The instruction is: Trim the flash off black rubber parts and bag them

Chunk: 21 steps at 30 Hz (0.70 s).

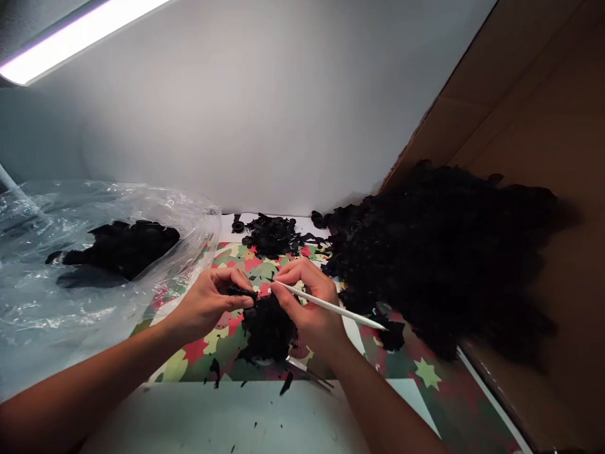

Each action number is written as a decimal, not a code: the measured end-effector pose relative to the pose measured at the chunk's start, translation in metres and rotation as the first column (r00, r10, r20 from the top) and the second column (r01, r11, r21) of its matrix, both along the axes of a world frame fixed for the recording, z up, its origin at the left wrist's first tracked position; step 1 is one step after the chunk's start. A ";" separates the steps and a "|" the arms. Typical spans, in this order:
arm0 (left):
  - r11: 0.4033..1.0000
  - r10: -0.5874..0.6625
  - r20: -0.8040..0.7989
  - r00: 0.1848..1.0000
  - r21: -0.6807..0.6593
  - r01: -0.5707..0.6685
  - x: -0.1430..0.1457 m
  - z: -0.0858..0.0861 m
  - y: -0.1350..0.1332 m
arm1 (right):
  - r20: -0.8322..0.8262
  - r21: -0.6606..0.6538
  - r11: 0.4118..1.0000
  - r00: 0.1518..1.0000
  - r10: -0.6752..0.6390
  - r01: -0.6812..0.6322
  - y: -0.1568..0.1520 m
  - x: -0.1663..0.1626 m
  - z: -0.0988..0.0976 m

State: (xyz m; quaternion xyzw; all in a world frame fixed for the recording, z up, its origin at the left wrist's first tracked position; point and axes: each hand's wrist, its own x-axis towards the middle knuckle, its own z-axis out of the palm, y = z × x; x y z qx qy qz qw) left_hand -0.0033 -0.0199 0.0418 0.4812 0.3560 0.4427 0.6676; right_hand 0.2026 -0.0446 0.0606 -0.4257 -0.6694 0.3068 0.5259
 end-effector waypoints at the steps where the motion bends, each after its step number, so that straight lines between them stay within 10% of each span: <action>1: 1.000 -0.003 0.001 1.000 0.008 0.003 0.000 0.000 0.000 | -0.013 0.024 0.998 0.998 0.057 -0.057 0.000 0.001 0.000; 6: 0.998 0.002 -0.032 0.999 0.065 0.000 0.000 0.002 0.000 | 0.077 0.093 0.967 0.970 0.231 -0.237 -0.002 0.003 -0.002; 21: 0.998 0.002 -0.114 0.993 0.064 0.005 -0.002 -0.003 0.001 | 0.267 0.317 0.923 0.954 0.134 -0.219 0.000 -0.001 -0.009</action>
